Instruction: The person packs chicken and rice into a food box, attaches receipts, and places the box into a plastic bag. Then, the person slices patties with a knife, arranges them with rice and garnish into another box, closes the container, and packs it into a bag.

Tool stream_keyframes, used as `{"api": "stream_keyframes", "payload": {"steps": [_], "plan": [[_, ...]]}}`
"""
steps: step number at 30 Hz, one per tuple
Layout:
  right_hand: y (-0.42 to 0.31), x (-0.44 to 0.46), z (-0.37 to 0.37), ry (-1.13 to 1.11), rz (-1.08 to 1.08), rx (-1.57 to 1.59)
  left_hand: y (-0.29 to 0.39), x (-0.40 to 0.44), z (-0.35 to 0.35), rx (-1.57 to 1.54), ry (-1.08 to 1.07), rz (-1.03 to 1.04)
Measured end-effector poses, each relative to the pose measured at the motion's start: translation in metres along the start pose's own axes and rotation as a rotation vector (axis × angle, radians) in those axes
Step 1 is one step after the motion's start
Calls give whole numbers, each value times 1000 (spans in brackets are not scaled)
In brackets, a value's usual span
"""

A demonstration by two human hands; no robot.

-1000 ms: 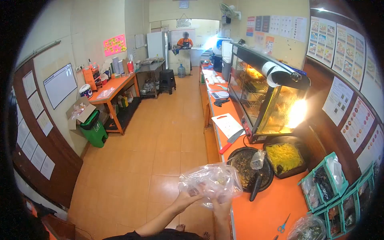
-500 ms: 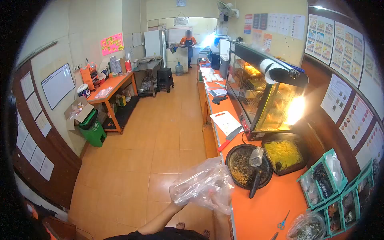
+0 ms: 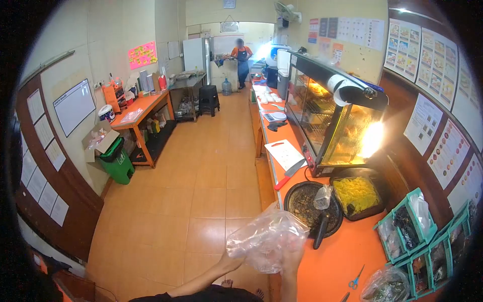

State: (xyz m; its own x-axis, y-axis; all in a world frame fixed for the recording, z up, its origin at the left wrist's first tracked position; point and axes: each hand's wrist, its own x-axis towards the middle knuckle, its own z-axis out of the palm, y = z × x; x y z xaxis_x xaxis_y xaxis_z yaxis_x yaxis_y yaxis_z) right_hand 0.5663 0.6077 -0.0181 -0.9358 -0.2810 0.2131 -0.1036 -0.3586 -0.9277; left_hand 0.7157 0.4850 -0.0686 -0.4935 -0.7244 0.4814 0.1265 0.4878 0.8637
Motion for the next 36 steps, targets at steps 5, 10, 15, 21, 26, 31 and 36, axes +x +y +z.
{"api": "stream_keyframes", "payload": {"steps": [5, 10, 15, 21, 26, 31, 36], "plan": [[7, 34, -66, 204, 90, -118, -11, 24, -84, 554, -235, -418], [-1, 26, -26, 109, -163, -386, -38, -6, -65, 664, -184, -180], [-33, -7, 27, -231, -27, -816, -6, 2, -14, 600, -120, 571], [-18, 19, -6, -167, -482, -915, -33, 43, -32, 592, -192, 550], [-19, 15, -9, -19, -474, -872, -13, 42, -38, 639, -118, 332], [-34, -30, -12, -299, 529, 619, -8, 50, -60, 919, -89, -23], [-36, -10, -45, -611, 489, 241, -44, 42, -63, 632, -272, -22]]}}
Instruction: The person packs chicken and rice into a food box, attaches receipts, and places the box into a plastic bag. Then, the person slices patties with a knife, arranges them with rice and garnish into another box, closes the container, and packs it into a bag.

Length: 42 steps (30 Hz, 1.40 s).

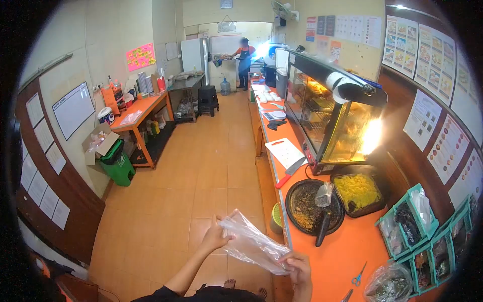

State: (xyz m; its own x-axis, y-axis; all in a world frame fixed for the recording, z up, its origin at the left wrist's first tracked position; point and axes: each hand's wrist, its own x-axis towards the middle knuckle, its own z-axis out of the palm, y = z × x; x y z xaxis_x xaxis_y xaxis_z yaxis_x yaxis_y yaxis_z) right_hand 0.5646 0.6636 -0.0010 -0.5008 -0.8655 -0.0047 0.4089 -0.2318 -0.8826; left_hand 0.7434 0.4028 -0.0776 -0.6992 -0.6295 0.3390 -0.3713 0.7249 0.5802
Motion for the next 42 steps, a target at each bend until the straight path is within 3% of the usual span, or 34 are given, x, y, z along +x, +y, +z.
{"api": "stream_keyframes", "payload": {"steps": [2, 5, 7, 8, 10, 11, 12, 13, 15, 19, 22, 25, 28, 30, 34, 36, 37, 40, 42], "plan": [[6, -2, -6, 2, -35, 11, -10, -1, 11, -56, 10, 120], [21, -2, -12, 9, -131, 84, -9, -5, 26, -188, -69, -63], [27, -4, -15, 19, -192, 151, 0, -9, 32, -554, 33, -173], [24, -5, -11, 63, -141, 95, 10, -9, 29, -552, 31, -174], [20, -1, -5, 110, -89, 41, 36, -9, 23, -506, -2, 3], [18, 3, -2, 81, -111, -343, 42, -14, 35, -170, 139, 92], [18, 6, -1, 49, -128, -727, 37, -16, 36, -170, 135, 90], [17, 9, -8, 50, -124, -728, 35, -15, 27, -65, -65, -84], [18, 18, -32, 514, -160, -1450, 36, -8, 13, -3, -139, -104], [68, 22, -62, 560, -12, -1762, 12, -9, 52, 183, -99, 61], [67, 14, -37, 580, 128, -1671, 15, -7, 55, 194, -30, 45], [97, 8, -70, 650, 270, -1578, 11, -10, 58, 85, -93, -69], [118, -5, -87, 709, 343, -1562, -14, -17, 79, 47, -340, 53], [107, -6, -75, 706, 336, -1602, 0, -17, 75, -3, -303, -96], [87, -18, -52, 632, 514, -1561, 17, -22, 82, 12, -222, -93], [85, -27, -52, 614, 573, -1558, 31, -24, 79, 73, -308, -122], [83, -33, -50, 712, 621, -1429, 31, -26, 88, 73, -310, -120], [83, -65, -64, 851, 663, -1256, 38, -37, 119, 285, -380, 54], [75, -91, -87, 912, 620, -1223, 56, -33, 133, -80, -497, 281]]}}
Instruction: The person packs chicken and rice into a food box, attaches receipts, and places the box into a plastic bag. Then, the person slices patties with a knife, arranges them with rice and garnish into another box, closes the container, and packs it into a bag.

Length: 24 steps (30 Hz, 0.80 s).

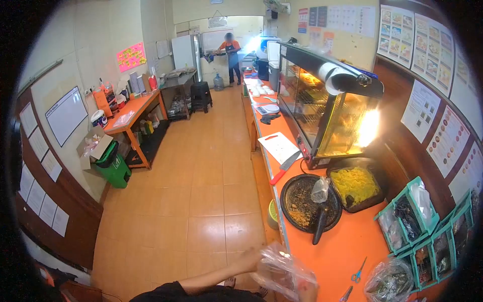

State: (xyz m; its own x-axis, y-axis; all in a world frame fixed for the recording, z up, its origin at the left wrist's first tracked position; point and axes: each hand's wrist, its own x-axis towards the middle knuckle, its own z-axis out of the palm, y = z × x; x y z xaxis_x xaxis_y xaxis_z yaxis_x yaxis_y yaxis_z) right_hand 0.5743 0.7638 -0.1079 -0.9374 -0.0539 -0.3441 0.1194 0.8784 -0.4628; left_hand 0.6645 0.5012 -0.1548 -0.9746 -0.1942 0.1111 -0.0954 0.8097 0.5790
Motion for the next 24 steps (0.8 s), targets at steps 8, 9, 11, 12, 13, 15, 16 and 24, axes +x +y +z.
{"api": "stream_keyframes", "payload": {"steps": [8, 9, 11, 12, 13, 15, 16, 24], "plan": [[112, 24, -76, 190, 125, 56, 119, 34, 33, -492, -214, 651], [119, 26, -80, 195, 138, 56, 131, 35, 26, -593, -264, 653], [133, 31, -84, 203, 163, 58, 138, 45, 17, -662, -261, 664], [137, 35, -86, 205, 169, 58, 144, 52, 9, -731, -247, 673], [139, 39, -87, 199, 164, 52, 147, 60, 1, -735, -242, 675], [146, 44, -89, 195, 176, 56, 152, 72, -36, -857, -131, 640], [148, 47, -89, 190, 177, 59, 161, 75, -72, -827, -8, 660], [166, 58, -98, 167, 184, 49, 220, 57, -256, -272, 839, 1047]]}}
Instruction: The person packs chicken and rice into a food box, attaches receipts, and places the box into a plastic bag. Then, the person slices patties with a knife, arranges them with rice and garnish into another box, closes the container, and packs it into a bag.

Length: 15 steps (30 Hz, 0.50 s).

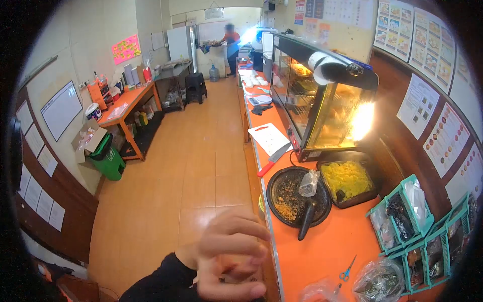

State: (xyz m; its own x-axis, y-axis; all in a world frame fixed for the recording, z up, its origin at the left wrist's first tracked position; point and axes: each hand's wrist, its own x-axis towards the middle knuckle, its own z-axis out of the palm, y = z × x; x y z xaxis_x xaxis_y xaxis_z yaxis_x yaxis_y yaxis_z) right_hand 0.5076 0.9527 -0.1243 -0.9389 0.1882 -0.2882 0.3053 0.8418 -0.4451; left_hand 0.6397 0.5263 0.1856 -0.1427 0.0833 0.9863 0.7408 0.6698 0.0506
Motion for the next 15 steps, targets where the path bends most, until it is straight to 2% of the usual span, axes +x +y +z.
{"api": "stream_keyframes", "payload": {"steps": [3, 6, 7, 10, 15], "plan": [[9, 4, -4, -8, 6, -3, 0, 11, -13, 234, -84, 169], [14, 9, -9, -7, 6, -4, 29, 17, -14, 168, 18, -96], [17, 10, -11, -5, 3, -9, 24, 20, -16, 267, 2, -16], [24, 12, -19, -12, -3, -23, 38, 30, -22, 389, -9, -108], [28, 18, -28, -16, -8, -26, 28, 39, -48, 206, -71, 106]]}}
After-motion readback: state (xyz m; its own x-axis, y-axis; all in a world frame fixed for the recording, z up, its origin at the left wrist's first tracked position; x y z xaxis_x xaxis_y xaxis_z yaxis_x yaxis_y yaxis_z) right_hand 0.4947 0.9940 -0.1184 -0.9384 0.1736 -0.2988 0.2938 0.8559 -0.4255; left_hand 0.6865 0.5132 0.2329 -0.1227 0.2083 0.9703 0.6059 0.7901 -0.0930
